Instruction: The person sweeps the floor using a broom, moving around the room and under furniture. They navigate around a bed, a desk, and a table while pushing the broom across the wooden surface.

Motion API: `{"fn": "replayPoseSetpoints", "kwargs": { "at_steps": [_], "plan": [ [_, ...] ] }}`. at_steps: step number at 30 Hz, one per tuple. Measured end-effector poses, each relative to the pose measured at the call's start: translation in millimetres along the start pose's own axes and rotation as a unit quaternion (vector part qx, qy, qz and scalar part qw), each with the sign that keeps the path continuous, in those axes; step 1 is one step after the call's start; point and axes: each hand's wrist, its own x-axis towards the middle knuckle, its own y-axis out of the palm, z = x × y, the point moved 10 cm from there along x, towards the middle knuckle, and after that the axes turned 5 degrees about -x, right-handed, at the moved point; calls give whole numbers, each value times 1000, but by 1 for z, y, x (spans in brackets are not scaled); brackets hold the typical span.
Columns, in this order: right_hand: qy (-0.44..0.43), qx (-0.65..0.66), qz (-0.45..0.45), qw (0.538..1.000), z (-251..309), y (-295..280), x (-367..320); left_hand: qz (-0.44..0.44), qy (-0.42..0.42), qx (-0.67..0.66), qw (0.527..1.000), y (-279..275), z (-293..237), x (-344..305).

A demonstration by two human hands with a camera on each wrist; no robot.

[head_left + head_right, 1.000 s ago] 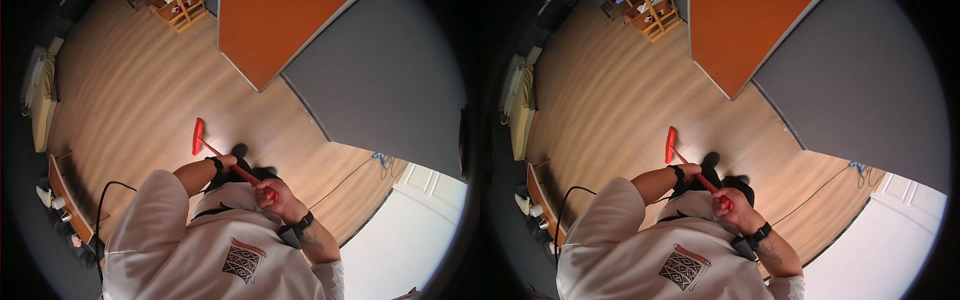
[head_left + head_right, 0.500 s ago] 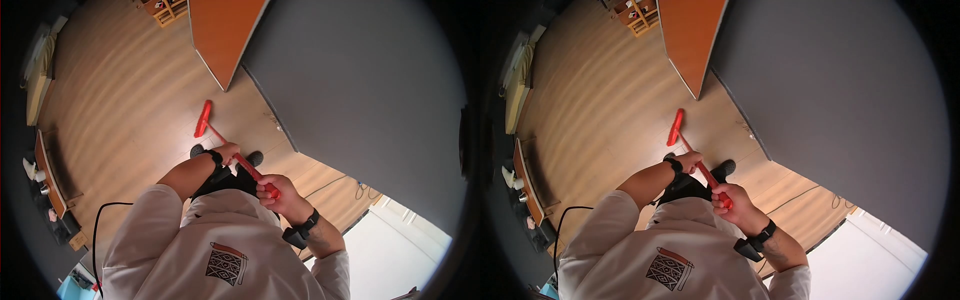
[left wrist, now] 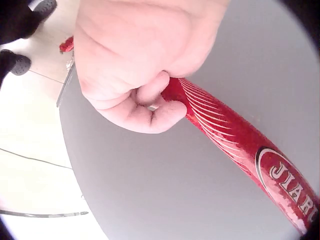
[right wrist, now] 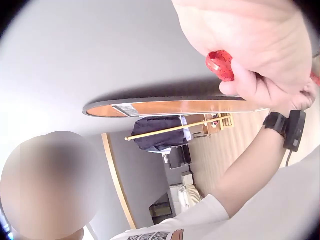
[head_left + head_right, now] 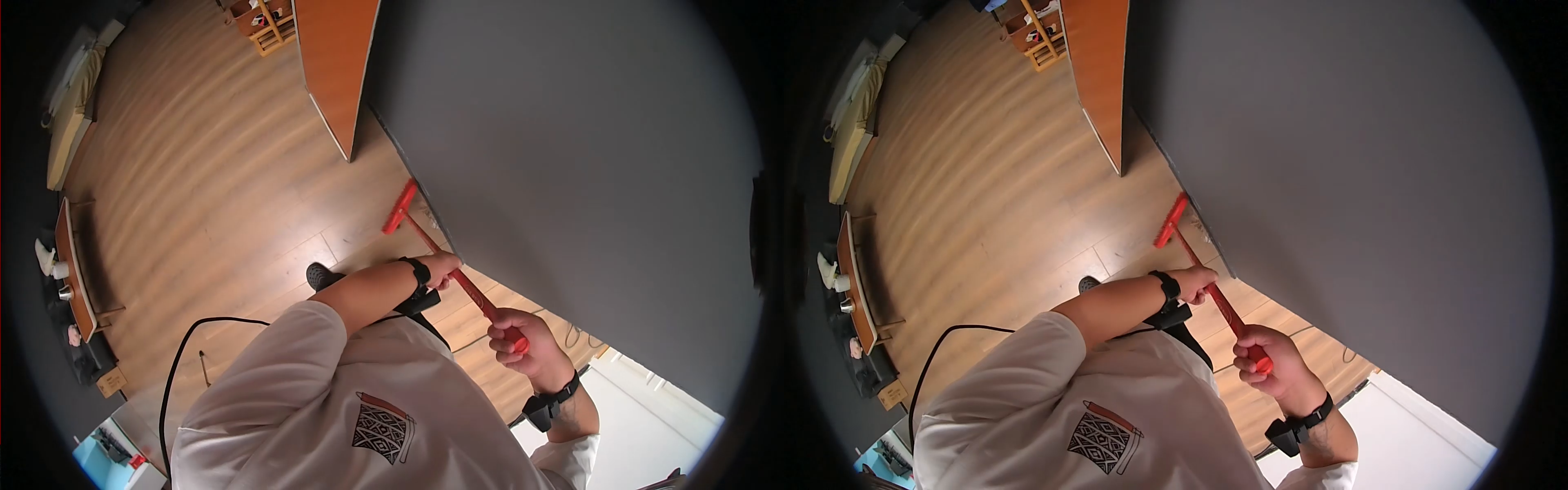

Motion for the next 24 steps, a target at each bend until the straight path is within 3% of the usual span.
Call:
{"fn": "replayPoseSetpoints", "kwargs": {
  "at_steps": [4,7,10,11,12,13,14,16,17,20,24],
  "plan": [
    [-12,-71,22,997,9,-1,-23,54,-9,-58,997,21,3,-17],
    [-26,-137,40,989,17,5,-36,46,-5,-115,992,14,-1,-39],
    [-100,-239,-8,966,36,4,-34,54,-9,-167,985,6,-3,-41],
    [-286,-379,-17,880,68,16,-34,54,-7,-190,980,0,-5,-40],
    [-455,-497,-27,738,83,44,-53,55,-5,-215,975,-5,-5,-40],
    [-457,-430,-12,778,81,49,-53,64,-7,-244,968,-8,-7,-30],
    [-456,-427,-15,781,77,54,-42,63,-11,-240,969,-13,-9,-20],
    [-561,-237,126,783,82,63,-31,74,-20,-277,958,-17,-14,-2],
    [-608,-250,106,746,89,62,-26,86,-31,-275,957,-15,-18,1],
    [-674,-154,78,718,106,51,-26,91,-6,-272,958,-1,-40,5],
    [-705,-48,-28,707,138,37,-32,106,4,-235,966,28,-78,18]
  ]
}}
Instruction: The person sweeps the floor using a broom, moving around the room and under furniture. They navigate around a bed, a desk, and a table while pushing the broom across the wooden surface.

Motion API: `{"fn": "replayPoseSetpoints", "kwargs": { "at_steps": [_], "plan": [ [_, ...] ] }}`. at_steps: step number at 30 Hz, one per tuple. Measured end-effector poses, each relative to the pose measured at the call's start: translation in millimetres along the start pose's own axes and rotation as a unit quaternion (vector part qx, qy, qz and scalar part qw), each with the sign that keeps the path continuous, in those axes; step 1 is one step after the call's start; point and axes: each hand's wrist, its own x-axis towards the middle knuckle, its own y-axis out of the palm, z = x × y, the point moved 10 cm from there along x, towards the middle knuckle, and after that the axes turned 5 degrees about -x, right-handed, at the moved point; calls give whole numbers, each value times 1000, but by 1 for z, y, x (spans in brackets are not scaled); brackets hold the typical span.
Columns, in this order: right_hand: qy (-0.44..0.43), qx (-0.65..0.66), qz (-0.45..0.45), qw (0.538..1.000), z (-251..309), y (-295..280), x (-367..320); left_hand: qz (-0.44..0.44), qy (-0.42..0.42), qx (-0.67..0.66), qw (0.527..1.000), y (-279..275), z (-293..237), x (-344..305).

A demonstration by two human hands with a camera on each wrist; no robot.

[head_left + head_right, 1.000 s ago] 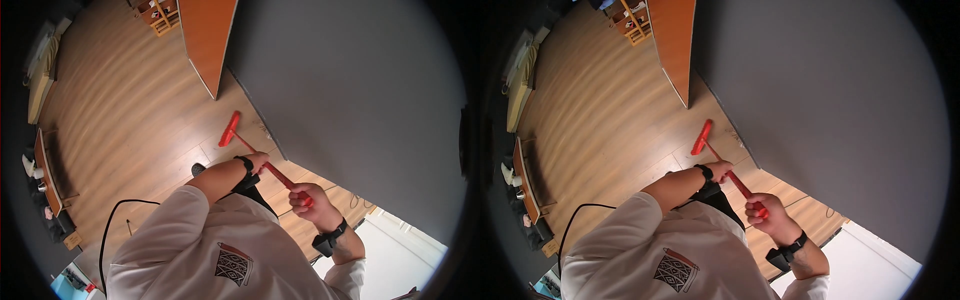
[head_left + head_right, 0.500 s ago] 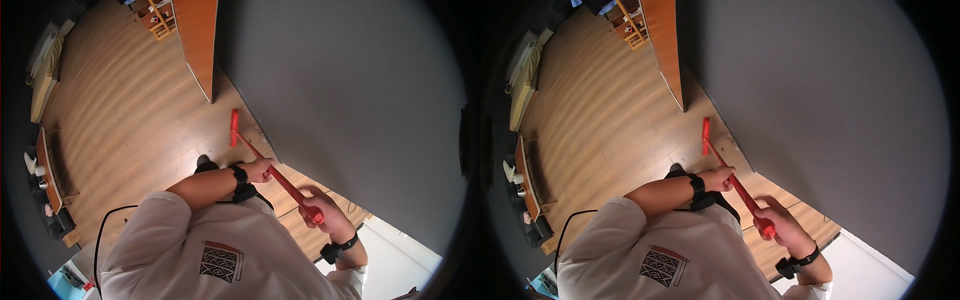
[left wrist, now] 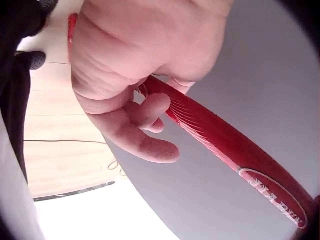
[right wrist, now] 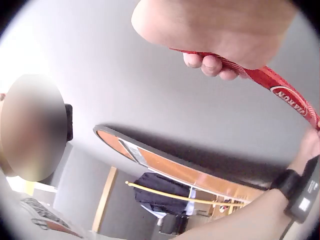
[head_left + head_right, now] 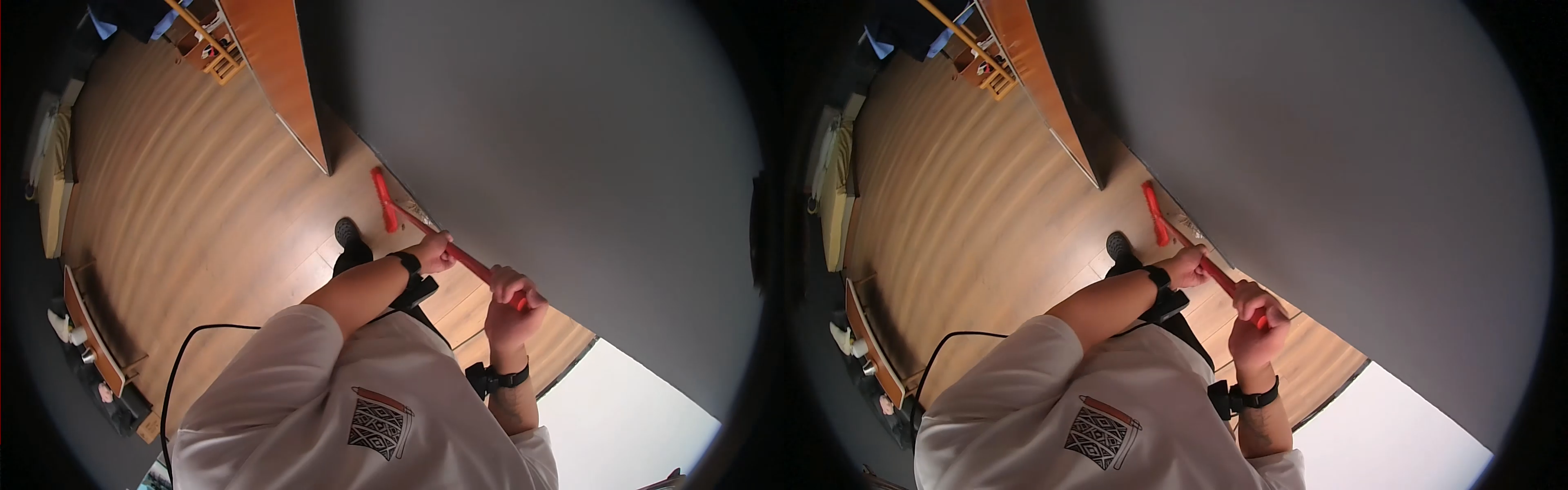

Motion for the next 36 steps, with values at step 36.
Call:
{"fn": "replayPoseSetpoints", "kwargs": {
  "at_steps": [36],
  "plan": [
    [-4,-112,54,992,0,19,-2,125,-152,144,970,6,26,-31]
  ]
}}
